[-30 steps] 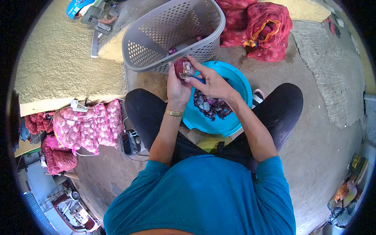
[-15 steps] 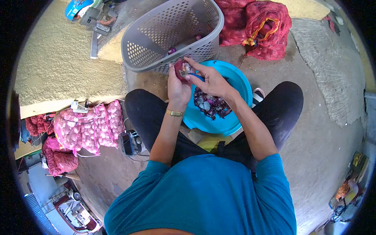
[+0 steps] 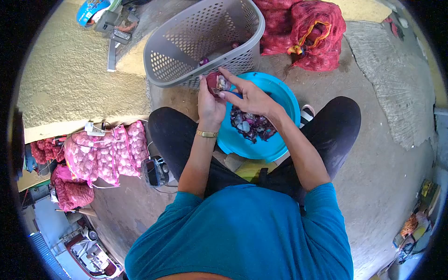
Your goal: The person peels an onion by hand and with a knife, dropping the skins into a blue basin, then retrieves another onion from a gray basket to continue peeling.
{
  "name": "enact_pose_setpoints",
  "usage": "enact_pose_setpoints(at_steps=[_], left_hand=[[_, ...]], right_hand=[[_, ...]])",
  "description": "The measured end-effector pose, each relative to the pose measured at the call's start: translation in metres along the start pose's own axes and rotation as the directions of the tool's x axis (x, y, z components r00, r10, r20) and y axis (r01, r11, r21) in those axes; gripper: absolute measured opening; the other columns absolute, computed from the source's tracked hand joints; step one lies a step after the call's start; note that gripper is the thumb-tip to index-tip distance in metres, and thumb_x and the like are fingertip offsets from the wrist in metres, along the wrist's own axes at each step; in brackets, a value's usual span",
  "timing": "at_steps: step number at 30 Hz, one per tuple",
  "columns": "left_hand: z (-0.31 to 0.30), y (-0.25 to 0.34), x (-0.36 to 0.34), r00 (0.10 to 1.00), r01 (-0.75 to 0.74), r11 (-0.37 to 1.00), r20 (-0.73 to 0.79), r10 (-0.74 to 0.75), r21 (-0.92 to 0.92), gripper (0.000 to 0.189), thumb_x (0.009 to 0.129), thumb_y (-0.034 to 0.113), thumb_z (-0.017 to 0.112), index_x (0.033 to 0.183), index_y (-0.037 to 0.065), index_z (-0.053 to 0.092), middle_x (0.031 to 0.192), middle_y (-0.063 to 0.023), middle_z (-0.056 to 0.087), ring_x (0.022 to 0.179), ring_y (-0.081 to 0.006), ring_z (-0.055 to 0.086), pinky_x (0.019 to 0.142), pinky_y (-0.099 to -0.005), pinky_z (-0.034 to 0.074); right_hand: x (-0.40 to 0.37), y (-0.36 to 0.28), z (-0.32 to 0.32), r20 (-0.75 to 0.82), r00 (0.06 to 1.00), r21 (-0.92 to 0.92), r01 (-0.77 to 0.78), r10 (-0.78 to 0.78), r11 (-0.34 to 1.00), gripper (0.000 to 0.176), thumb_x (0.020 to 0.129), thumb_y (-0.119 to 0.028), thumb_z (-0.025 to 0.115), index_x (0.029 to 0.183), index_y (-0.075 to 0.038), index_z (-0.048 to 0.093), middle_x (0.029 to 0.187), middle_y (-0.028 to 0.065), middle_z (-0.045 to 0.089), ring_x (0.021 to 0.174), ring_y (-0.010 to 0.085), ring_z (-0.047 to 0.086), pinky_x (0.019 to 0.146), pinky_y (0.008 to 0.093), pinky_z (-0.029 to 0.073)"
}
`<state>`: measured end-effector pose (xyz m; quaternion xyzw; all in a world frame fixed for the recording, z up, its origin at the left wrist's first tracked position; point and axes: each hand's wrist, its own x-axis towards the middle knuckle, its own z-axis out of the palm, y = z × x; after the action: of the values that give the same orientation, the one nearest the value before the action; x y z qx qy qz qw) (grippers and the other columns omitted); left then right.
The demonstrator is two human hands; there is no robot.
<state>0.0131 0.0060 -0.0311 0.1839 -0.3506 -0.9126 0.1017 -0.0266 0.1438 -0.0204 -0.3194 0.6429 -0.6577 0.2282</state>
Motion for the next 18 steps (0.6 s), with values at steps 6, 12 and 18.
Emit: enact_pose_setpoints(at_steps=[6,12,18], left_hand=[[-0.003,-0.002,0.002,1.000,0.024,0.999,-0.013,-0.024,-0.025,0.041,0.104,0.038,0.033,0.117,0.005,0.053,0.109,-0.0077,0.061,0.098,-0.0188,0.059,0.087,-0.0364,0.050],[-0.010,0.000,0.002,0.997,0.075,0.997,-0.032,-0.075,-0.017,0.038,0.104,0.035,0.032,0.112,0.005,0.054,0.102,-0.0083,0.063,0.090,-0.0190,0.061,0.080,-0.0355,0.052],[-0.004,0.005,0.002,0.986,0.161,0.986,-0.049,-0.162,-0.032,0.036,0.104,0.034,0.034,0.109,0.005,0.055,0.098,-0.0072,0.063,0.085,-0.0181,0.061,0.071,-0.0329,0.052]], right_hand=[[-0.001,0.002,0.005,-0.068,0.997,-0.002,0.046,-0.046,0.999,0.063,0.091,-0.016,0.062,0.146,-0.004,0.033,0.138,0.0166,0.050,0.116,0.0147,0.052,0.099,0.0310,0.042],[0.000,0.004,0.003,-0.068,0.998,-0.042,-0.003,0.001,0.999,0.061,0.090,-0.015,0.064,0.144,-0.007,0.038,0.120,0.0142,0.063,0.099,0.0122,0.059,0.087,0.0319,0.048],[-0.004,-0.006,-0.008,-0.070,0.996,-0.373,0.030,-0.060,0.927,0.060,0.088,-0.029,0.065,0.142,-0.014,0.043,0.090,0.0193,0.066,0.072,0.0237,0.062,0.068,0.0373,0.048]])
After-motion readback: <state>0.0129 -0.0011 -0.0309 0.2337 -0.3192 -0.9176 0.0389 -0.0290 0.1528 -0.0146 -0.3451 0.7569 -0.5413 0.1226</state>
